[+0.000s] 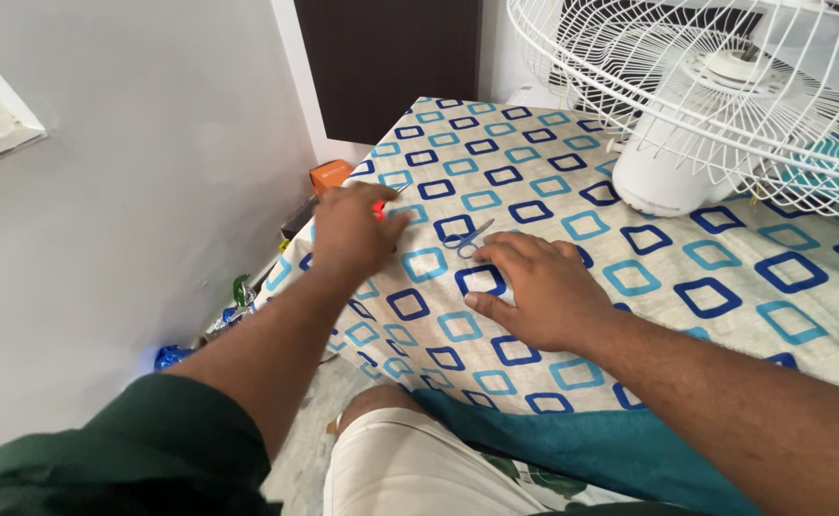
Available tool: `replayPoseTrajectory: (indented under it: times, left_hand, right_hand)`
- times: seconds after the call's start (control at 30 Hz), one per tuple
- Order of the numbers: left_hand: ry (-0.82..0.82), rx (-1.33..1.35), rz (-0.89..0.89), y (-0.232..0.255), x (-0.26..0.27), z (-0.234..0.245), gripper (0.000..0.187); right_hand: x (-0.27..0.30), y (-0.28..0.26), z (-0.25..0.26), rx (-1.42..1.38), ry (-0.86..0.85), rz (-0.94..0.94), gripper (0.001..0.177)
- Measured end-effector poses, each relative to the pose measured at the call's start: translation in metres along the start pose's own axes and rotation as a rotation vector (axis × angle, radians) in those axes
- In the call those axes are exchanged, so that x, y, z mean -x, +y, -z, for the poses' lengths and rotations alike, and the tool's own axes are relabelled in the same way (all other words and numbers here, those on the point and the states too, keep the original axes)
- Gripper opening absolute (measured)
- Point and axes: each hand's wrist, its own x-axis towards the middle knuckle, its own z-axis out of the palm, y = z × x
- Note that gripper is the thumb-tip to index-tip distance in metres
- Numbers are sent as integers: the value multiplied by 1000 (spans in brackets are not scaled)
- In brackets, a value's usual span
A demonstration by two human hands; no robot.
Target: The person reassembles a disassembled electric fan on a table. They attach the fan blades to the motor hub, secure the front grille, and then fit the rear grille, completing the assembly.
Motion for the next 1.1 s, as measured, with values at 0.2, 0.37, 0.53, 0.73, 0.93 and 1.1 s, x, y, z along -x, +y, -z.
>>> replayPoseTrajectory:
  times: [0.2,0.37,0.53,0.73,0.93,1.1]
  left_hand:
    - [-232,-20,-278,45,22,-7,40]
    - [-257,-104,-123,51,14,-3,32]
    - [-254,-146,42,32,-1,7,31]
    - [-163,-106,7,31,4,1,33]
    - [-108,39,-240,72,27,-20,20]
    - [-159,160,-502,136,49,-46,16]
  right_hand:
    - [-3,1,6,-170,37,-125,58]
    - [-2,5,9,-253,50,-160,53]
    - [0,6,9,-323,34,-175,47]
    - [4,11,6,-503,231,-181,36]
    - [20,31,17,-487,667,-263,22]
    - [65,75,40,-182,774,-200,21]
